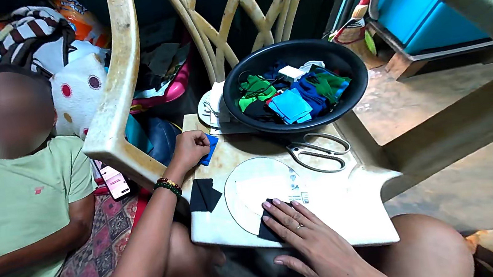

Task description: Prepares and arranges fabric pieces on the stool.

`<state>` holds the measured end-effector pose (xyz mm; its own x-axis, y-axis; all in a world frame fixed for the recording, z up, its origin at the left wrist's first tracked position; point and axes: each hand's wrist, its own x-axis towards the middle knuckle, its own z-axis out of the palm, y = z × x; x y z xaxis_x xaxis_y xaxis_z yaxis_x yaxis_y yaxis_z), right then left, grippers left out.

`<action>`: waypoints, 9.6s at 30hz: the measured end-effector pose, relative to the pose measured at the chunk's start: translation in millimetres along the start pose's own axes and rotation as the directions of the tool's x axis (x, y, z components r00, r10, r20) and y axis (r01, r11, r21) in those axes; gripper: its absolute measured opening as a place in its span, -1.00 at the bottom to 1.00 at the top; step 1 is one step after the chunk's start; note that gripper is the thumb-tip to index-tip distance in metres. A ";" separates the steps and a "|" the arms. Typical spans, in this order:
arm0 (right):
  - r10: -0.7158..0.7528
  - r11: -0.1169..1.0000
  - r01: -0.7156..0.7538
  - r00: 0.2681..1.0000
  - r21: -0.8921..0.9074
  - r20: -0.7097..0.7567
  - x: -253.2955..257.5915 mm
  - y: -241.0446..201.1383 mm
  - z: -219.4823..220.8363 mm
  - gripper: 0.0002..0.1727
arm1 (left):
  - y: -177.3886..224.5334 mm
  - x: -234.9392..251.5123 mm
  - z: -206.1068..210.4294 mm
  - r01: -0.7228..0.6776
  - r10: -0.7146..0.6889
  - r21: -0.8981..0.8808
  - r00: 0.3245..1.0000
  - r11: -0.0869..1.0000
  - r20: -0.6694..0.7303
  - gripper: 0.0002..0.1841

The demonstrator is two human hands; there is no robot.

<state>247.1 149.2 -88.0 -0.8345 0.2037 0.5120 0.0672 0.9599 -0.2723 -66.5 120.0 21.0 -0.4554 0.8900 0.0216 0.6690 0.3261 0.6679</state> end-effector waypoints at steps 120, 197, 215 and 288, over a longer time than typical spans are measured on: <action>0.116 0.791 -0.271 0.947 0.549 0.300 173.7 43.3 0.9 -0.46 | 10.9 -52.6 18.0 -0.319 -0.021 -0.630 0.882 0.708 -0.471 -0.86; 0.418 0.670 -0.456 0.884 0.586 0.209 59.3 20.4 -26.8 -0.55 | 13.4 -163.6 98.7 -0.244 0.195 -0.167 0.945 0.955 -0.261 -0.79; 0.429 0.647 -0.465 0.877 0.604 0.215 59.5 19.4 -26.5 -0.54 | 13.2 -160.3 99.4 -0.216 0.194 -0.090 0.959 0.972 -0.204 -0.82; 0.301 0.632 -0.407 0.913 0.659 0.275 60.4 16.0 -33.4 -0.49 | 37.0 -130.8 78.6 -0.040 0.074 -0.886 0.997 0.461 -0.006 -0.78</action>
<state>216.1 183.3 -34.2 -0.8921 0.4222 0.1611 0.0219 0.3964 -0.9178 64.0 40.7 -15.6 -0.4079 0.9098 0.0759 -0.1941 -0.1676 0.9666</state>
